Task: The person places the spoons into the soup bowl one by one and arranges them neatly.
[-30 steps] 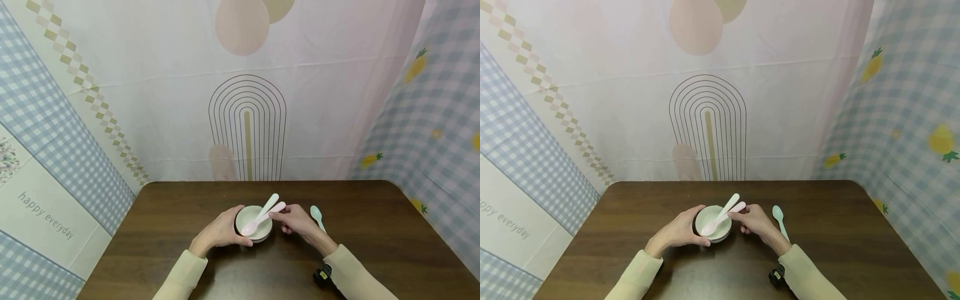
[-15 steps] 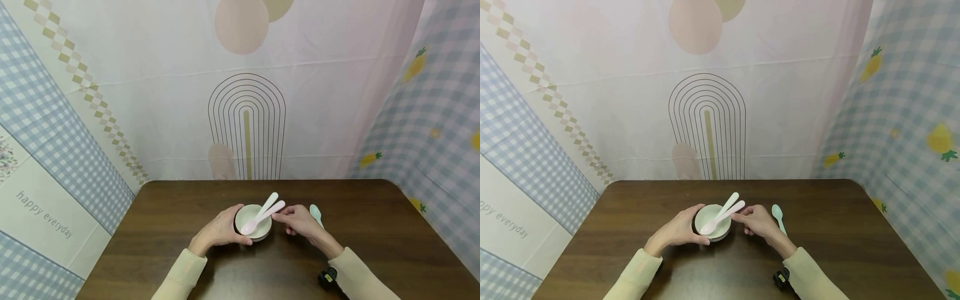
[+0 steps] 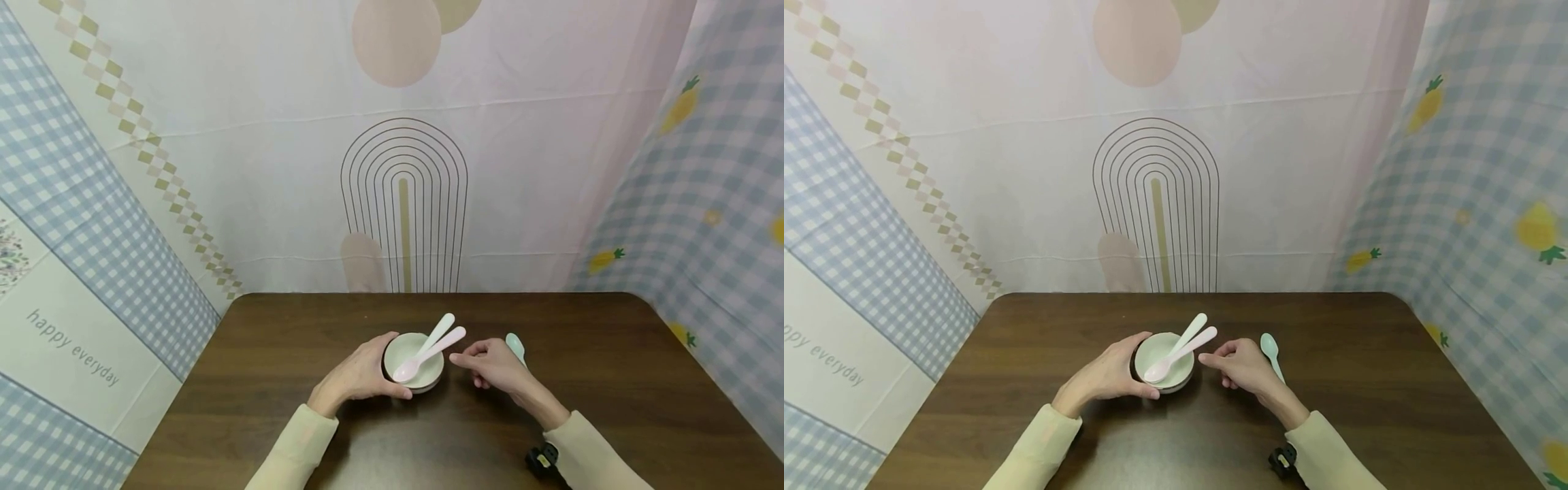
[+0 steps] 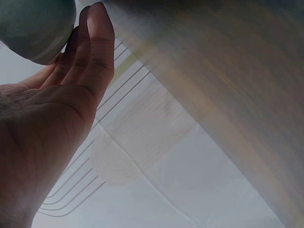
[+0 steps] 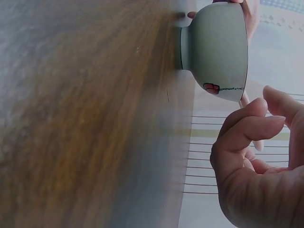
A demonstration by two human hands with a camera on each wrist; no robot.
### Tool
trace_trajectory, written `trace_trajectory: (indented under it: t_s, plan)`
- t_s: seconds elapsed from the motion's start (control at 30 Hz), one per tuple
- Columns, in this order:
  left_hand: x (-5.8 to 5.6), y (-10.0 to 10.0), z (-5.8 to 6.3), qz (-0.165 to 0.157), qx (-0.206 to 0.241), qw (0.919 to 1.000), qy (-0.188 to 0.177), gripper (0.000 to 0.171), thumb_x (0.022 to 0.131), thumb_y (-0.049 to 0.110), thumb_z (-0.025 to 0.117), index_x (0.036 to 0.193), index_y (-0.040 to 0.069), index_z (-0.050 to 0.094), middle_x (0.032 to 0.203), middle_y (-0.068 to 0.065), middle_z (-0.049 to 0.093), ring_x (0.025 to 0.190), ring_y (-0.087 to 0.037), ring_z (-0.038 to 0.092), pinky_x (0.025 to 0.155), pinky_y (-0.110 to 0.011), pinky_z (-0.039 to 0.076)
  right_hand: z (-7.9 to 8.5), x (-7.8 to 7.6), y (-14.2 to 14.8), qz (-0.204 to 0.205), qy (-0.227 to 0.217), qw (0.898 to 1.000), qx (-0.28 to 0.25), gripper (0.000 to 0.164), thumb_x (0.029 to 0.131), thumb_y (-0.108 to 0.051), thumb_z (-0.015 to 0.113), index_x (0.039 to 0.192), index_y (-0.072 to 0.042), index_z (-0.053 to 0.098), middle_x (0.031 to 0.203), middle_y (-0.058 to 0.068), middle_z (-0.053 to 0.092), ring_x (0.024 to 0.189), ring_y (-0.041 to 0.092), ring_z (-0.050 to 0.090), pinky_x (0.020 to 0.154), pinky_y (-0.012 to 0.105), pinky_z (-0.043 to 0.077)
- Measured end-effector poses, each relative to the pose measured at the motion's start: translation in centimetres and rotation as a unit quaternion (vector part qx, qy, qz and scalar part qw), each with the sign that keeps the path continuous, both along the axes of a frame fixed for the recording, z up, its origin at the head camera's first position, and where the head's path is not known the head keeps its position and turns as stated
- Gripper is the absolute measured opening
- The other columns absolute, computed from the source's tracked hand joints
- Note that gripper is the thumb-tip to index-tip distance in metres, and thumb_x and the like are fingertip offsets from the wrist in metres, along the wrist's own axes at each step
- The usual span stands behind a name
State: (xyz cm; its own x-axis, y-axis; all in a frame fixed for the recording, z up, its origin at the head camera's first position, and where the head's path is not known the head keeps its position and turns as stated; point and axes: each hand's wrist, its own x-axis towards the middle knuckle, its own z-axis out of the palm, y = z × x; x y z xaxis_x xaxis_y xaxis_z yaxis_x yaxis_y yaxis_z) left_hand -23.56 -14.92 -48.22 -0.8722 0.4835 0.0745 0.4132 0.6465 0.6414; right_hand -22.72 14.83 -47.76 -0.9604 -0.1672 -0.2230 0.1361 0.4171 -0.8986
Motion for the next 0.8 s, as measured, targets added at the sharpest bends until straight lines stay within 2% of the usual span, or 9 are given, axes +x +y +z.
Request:
trace_trajectory:
  t_s: [0.2,0.47,0.8]
  plan:
    - [0.0,0.0,0.1,-0.003,0.003,1.0,-0.001,0.092,0.069,0.046,0.103,0.144,0.017,0.06,0.125,0.005,0.072,0.112,-0.015,0.067,0.099,-0.038,0.056,0.1,0.3,0.1,-0.007,-0.001,1.0,0.004,0.036,0.097,-0.032,0.083,0.105,0.001,0.07,0.061,-0.003,0.059,0.058,0.011,0.057,0.054,0.025,0.047]
    - [0.1,0.0,0.0,0.003,-0.003,1.0,-0.005,0.098,0.068,0.048,0.102,0.149,0.016,0.058,0.131,0.003,0.072,0.117,-0.016,0.068,0.103,-0.04,0.055,0.4,1.0,0.6,-0.01,0.008,1.0,0.024,0.032,0.097,-0.031,0.082,0.102,-0.001,0.07,0.063,-0.002,0.059,0.057,0.012,0.057,0.053,0.026,0.047]
    - [0.1,-0.1,0.1,-0.002,0.002,1.0,0.0,0.094,0.068,0.048,0.102,0.146,0.017,0.059,0.127,0.005,0.072,0.114,-0.014,0.068,0.101,-0.038,0.056,0.5,1.8,2.0,-0.02,0.021,0.998,0.06,0.028,0.095,-0.028,0.083,0.099,-0.003,0.071,0.063,-0.002,0.059,0.057,0.013,0.056,0.055,0.029,0.049]
